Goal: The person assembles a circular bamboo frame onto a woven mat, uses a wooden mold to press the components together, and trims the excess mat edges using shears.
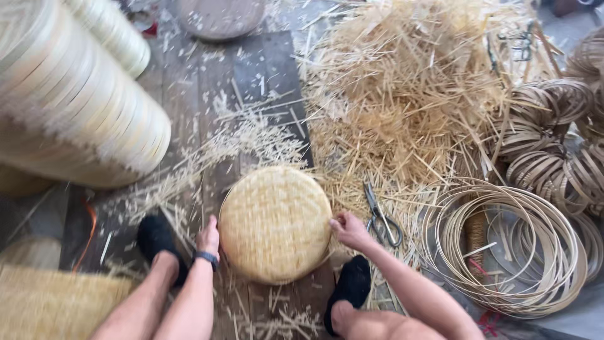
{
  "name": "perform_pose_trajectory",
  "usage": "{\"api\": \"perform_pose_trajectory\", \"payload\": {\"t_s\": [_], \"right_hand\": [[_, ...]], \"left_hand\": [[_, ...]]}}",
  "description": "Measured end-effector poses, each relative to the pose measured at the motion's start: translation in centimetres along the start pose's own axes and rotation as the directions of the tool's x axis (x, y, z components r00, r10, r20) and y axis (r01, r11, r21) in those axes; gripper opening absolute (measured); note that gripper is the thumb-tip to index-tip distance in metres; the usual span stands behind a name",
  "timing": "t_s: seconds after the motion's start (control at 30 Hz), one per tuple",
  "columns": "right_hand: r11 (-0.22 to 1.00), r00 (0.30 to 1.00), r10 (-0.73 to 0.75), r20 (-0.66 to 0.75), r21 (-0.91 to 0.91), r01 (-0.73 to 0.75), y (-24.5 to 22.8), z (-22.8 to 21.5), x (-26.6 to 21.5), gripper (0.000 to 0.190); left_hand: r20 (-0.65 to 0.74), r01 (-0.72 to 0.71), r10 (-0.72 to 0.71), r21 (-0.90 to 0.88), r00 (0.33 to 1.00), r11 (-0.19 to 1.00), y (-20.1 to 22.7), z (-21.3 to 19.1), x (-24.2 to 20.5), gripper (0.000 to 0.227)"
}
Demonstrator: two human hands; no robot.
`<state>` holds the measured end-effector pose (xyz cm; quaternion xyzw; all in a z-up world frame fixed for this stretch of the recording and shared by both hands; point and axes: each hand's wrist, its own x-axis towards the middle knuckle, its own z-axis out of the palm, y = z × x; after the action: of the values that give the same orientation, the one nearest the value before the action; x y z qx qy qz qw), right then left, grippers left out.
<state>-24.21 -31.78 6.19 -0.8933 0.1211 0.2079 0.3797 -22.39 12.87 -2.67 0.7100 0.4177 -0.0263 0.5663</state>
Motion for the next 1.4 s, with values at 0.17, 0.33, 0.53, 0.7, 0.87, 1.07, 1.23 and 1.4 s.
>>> {"api": "perform_pose_trajectory", "payload": {"t_s": [0.17, 0.33, 0.53, 0.7, 0.87, 1.07, 1.23, 1.4], "right_hand": [[0.847, 0.971, 0.233, -0.059, 0.502, -0.173, 0.4, 5.8, 5.0, 0.051], [0.49, 0.9, 0.431, 0.056, 0.824, -0.286, -3.0, 4.0, 3.5, 0.051], [0.574, 0.868, -0.152, -0.473, 0.673, 0.467, -3.3, -3.3, 1.2, 0.058], [0.288, 0.977, 0.144, 0.16, 0.937, -0.196, -0.5, -1.7, 3.9, 0.048], [0.45, 0.983, 0.159, 0.091, 0.88, -0.154, 4.5, 3.9, 1.5, 0.046], [0.972, 0.961, 0.109, -0.255, 0.23, -0.049, 6.9, 1.7, 0.8, 0.045], [0.858, 0.872, 0.153, -0.464, -0.375, -0.35, 13.3, -2.6, 0.5, 0.048], [0.924, 0.909, 0.242, -0.34, -0.204, -0.323, 17.1, -1.5, -0.3, 0.059]], "left_hand": [[-0.03, 0.26, -0.293, -0.382, 0.956, 0.887, -0.3, 3.5, 0.1, 0.061], [-0.084, 0.238, -0.324, -0.51, 0.942, 0.827, 3.3, 4.1, -1.1, 0.051], [0.35, 0.115, 0.29, -0.791, 0.891, 0.601, 10.2, -0.2, -4.5, 0.076], [0.535, 0.351, -0.139, -0.317, 0.833, 0.881, 9.5, -0.1, -5.6, 0.084], [0.558, 0.287, -0.046, -0.353, 0.829, 0.891, 3.3, 1.0, -5.5, 0.077], [0.128, -0.157, 0.094, 0.706, 0.987, 0.691, 4.9, 4.3, -6.6, 0.092], [0.14, -0.3, 0.287, 0.696, 0.948, 0.653, 4.2, 12.7, -12.0, 0.134], [-0.093, 0.096, -0.054, 0.535, 0.994, 0.84, 5.5, 20.5, -13.1, 0.152]]}}
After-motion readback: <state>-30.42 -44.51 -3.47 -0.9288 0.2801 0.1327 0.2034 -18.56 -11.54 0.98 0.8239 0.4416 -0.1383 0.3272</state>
